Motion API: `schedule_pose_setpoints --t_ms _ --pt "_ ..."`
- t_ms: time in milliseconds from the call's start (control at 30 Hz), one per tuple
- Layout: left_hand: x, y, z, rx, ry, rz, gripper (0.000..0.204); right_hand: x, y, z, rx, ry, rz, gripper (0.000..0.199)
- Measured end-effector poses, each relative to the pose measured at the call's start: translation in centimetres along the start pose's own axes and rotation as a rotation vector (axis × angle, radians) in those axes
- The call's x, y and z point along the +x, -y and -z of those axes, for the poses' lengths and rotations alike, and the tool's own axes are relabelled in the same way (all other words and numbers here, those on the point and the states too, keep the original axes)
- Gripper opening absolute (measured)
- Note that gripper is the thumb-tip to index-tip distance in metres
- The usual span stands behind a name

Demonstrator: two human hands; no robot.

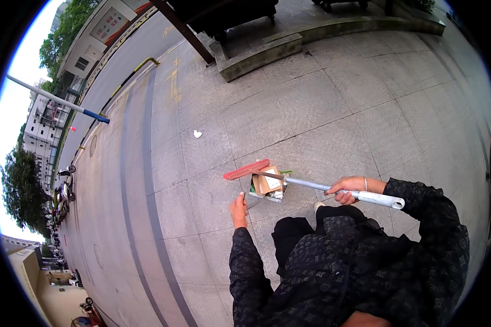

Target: The person walks along an outdoor sidewalk using a broom and dustpan to collect small pieces of trash and debris, then empties the collected trash into a large black bin.

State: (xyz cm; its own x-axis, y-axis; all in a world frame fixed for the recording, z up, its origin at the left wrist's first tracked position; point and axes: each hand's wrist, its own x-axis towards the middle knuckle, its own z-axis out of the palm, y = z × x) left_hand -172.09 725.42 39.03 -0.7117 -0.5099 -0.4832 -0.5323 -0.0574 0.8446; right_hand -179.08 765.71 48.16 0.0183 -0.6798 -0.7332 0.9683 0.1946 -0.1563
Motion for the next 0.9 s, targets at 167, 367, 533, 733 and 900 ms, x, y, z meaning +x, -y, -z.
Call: schedule_pose_setpoints --t_ms 167,367,533,733,900 --pt "9.7 -3.5 5.8 -0.101 -0.155 -0.011 0.040 8.1 14.1 -7.7 -0.234 -0.002 -0.049 0.014" --pt "23.9 -6.3 13.2 -0.191 -0.237 0.054 0.041 20.1 27.2 -15.4 -0.337 -0.037 -0.098 0.017" --pt "36.3 -11.0 18.2 -0.197 -0.238 0.057 0.042 29.2 37.9 -21.2 -0.363 -0.051 -0.095 0.013" --pt "49.6 -15.0 22.5 -0.242 -0.240 0.091 0.042 37.1 50.0 -26.2 -0.327 -0.104 -0.070 0.016" --pt "60.7 -17.4 24.9 -0.259 -0.276 0.151 0.042 44.2 61.5 -28.8 -0.333 -0.112 -0.073 0.015"
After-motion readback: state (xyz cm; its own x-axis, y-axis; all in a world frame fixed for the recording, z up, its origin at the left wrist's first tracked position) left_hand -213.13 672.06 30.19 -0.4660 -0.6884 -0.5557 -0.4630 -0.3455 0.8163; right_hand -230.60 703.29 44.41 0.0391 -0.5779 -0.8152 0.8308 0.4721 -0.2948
